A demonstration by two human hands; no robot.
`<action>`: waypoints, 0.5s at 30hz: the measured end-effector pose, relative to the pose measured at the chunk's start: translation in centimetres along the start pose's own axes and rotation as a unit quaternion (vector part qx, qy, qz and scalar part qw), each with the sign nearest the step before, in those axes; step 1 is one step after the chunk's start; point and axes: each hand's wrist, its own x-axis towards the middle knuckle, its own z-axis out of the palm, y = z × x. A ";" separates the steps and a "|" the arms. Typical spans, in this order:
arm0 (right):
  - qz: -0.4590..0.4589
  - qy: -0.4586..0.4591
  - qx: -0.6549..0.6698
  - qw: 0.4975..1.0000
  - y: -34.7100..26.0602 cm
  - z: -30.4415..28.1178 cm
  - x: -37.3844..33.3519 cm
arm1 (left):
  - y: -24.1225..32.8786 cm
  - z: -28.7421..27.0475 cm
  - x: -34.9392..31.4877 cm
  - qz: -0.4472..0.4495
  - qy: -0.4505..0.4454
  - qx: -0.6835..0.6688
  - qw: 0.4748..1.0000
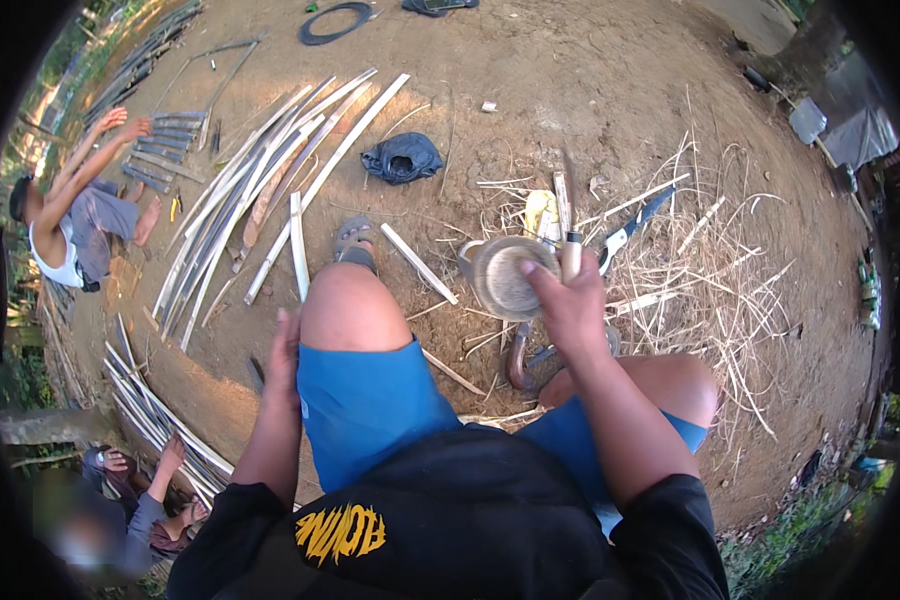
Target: The person carves a bamboo cylinder and strips using a knife and a curved blade, occasionally showing them to another person.
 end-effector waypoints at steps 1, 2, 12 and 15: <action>0.001 -0.007 -0.030 1.000 0.0 0.0 -0.9 | 1.3 0.8 -1.0 0.062 -0.001 0.050 0.997; 0.001 -0.016 -0.058 0.998 -0.1 0.0 -1.5 | 2.9 1.8 -2.0 0.127 -0.001 0.100 0.987; -0.041 -0.084 -0.087 0.992 -1.8 3.6 -6.4 | 8.4 18.8 -6.4 0.290 -0.240 0.714 0.590; -0.059 -0.055 -0.139 0.987 -1.3 4.0 -6.1 | 4.7 19.7 -4.2 0.274 -0.227 0.781 0.513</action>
